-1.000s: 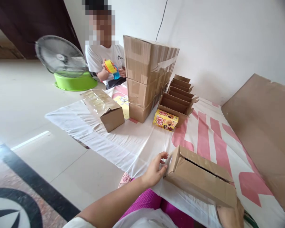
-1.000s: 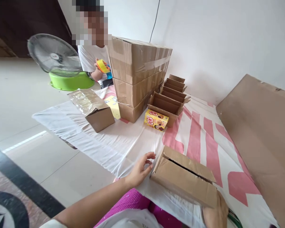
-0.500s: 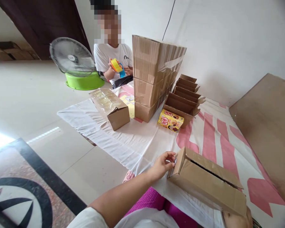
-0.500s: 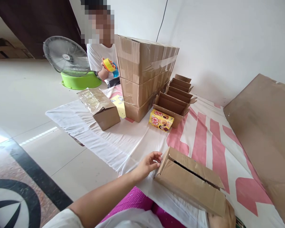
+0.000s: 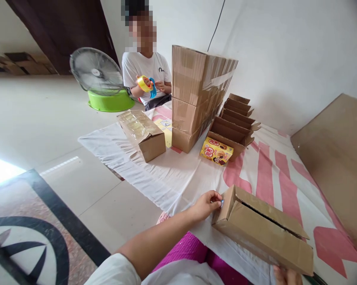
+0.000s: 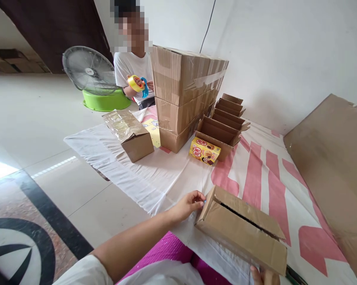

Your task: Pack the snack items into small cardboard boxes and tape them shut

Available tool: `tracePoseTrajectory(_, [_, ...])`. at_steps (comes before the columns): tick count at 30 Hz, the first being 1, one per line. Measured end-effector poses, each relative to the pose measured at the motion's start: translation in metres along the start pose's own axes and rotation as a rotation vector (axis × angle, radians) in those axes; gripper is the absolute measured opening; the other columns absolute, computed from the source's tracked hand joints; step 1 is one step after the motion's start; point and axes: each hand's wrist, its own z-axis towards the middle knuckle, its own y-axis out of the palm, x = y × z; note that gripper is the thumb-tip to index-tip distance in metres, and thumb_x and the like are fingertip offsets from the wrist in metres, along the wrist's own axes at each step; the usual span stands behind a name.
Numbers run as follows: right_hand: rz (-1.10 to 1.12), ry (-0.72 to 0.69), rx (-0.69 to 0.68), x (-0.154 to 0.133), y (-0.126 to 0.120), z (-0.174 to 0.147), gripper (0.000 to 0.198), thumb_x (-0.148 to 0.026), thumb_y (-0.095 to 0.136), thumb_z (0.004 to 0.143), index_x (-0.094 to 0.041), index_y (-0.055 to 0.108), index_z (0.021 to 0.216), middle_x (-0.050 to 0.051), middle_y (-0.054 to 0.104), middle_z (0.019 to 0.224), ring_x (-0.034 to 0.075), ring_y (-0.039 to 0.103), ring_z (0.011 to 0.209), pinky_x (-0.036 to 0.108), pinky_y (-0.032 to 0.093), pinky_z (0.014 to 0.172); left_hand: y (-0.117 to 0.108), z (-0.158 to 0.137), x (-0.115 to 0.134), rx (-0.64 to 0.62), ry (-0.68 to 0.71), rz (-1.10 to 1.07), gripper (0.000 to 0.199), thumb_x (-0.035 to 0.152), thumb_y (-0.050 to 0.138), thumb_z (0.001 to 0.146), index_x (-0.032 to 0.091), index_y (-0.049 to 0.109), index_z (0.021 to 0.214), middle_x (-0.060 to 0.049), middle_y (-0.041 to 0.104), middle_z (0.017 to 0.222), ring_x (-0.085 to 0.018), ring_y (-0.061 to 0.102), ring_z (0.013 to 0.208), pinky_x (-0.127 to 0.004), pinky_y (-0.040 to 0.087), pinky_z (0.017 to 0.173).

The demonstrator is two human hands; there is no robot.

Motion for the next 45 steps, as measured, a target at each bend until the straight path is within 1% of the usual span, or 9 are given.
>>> tracePoseTrajectory(12, [-0.096, -0.137, 0.008, -0.019, 0.001, 0.012, 0.041, -0.054, 0.045, 0.092, -0.018, 0.066, 0.089, 0.012, 0.069, 0.080, 0.030, 0.065, 0.078, 0.043, 0.051, 0.072, 0.008, 0.000, 0.013, 0.048, 0.026, 0.017, 0.025, 0.037, 0.066, 0.072, 0.018, 0.050, 0.070, 0.003, 0.052, 0.065, -0.011, 0.049, 0.061, -0.024, 0.038, 0.061])
tracePoseTrajectory(18, [0.021, 0.095, 0.282, -0.051, -0.008, 0.014, 0.043, -0.054, 0.044, 0.091, -0.017, 0.053, 0.110, 0.014, 0.058, 0.095, 0.030, 0.058, 0.086, 0.047, 0.049, 0.070, 0.005, -0.053, 0.052, 0.158, 0.463, 0.052, 0.022, 0.037, 0.054, 0.088, 0.020, 0.046, 0.077, -0.002, 0.050, 0.088, -0.013, 0.048, 0.078, -0.026, 0.041, 0.071])
tracePoseTrajectory(22, [0.217, 0.178, 0.402, -0.109, -0.031, 0.027, 0.033, -0.038, 0.046, 0.093, -0.017, 0.045, 0.118, 0.014, 0.052, 0.100, 0.026, 0.054, 0.090, 0.043, 0.050, 0.070, 0.018, -0.089, 0.055, -0.009, 0.648, 0.420, 0.010, 0.020, 0.046, 0.093, 0.021, 0.047, 0.083, -0.002, 0.048, 0.085, -0.015, 0.048, 0.081, -0.027, 0.041, 0.073])
tracePoseTrajectory(26, [0.332, 0.057, 0.266, -0.153, -0.047, 0.049, 0.026, -0.026, 0.057, 0.087, -0.021, 0.046, 0.110, 0.009, 0.054, 0.094, 0.022, 0.054, 0.086, 0.038, 0.050, 0.069, 0.042, -0.098, 0.038, -0.296, 0.719, 0.695, 0.015, 0.008, 0.046, 0.086, 0.022, 0.046, 0.089, -0.002, 0.050, 0.084, -0.015, 0.050, 0.079, -0.026, 0.044, 0.071])
tracePoseTrajectory(32, [0.226, 0.266, 0.260, -0.156, -0.061, 0.063, 0.018, -0.016, 0.052, 0.088, -0.021, 0.049, 0.105, 0.007, 0.055, 0.093, 0.020, 0.056, 0.089, 0.036, 0.050, 0.076, 0.060, -0.080, 0.017, -0.338, 0.631, 0.788, 0.013, 0.010, 0.043, 0.087, 0.022, 0.045, 0.082, -0.002, 0.052, 0.082, -0.015, 0.053, 0.076, -0.025, 0.045, 0.068])
tracePoseTrajectory(34, [0.289, 0.244, 0.266, -0.159, -0.065, 0.061, 0.013, -0.019, 0.050, 0.090, -0.022, 0.049, 0.102, 0.005, 0.055, 0.088, 0.018, 0.056, 0.084, 0.033, 0.050, 0.074, 0.061, -0.077, 0.012, -0.338, 0.562, 0.754, 0.012, 0.015, 0.043, 0.089, 0.022, 0.045, 0.080, -0.001, 0.052, 0.079, -0.014, 0.053, 0.073, -0.024, 0.045, 0.066])
tracePoseTrajectory(38, [0.483, 0.109, 0.008, -0.178, -0.063, 0.060, 0.028, -0.044, 0.054, 0.087, -0.020, 0.054, 0.103, 0.004, 0.059, 0.083, 0.017, 0.057, 0.072, 0.030, 0.050, 0.065, 0.066, -0.076, 0.000, -0.412, 0.437, 0.692, 0.017, 0.026, 0.042, 0.093, 0.021, 0.047, 0.078, -0.001, 0.052, 0.077, -0.014, 0.053, 0.070, -0.024, 0.045, 0.063])
tracePoseTrajectory(41, [0.465, 0.115, -0.032, -0.186, -0.057, 0.061, 0.017, -0.037, 0.050, 0.090, -0.021, 0.056, 0.086, 0.004, 0.062, 0.079, 0.016, 0.058, 0.072, 0.028, 0.048, 0.065, 0.069, -0.076, -0.010, -0.451, 0.369, 0.689, 0.019, 0.031, 0.043, 0.094, 0.021, 0.049, 0.079, -0.003, 0.054, 0.080, -0.016, 0.055, 0.074, -0.025, 0.047, 0.066])
tracePoseTrajectory(45, [0.365, 0.375, 0.093, -0.148, -0.066, 0.048, 0.018, -0.030, 0.049, 0.089, -0.022, 0.055, 0.074, 0.003, 0.060, 0.073, 0.015, 0.056, 0.070, 0.028, 0.046, 0.066, 0.065, -0.073, -0.022, -0.356, 0.326, 0.707, 0.018, 0.037, 0.047, 0.093, 0.022, 0.051, 0.083, -0.002, 0.055, 0.080, -0.017, 0.056, 0.075, -0.027, 0.048, 0.070])
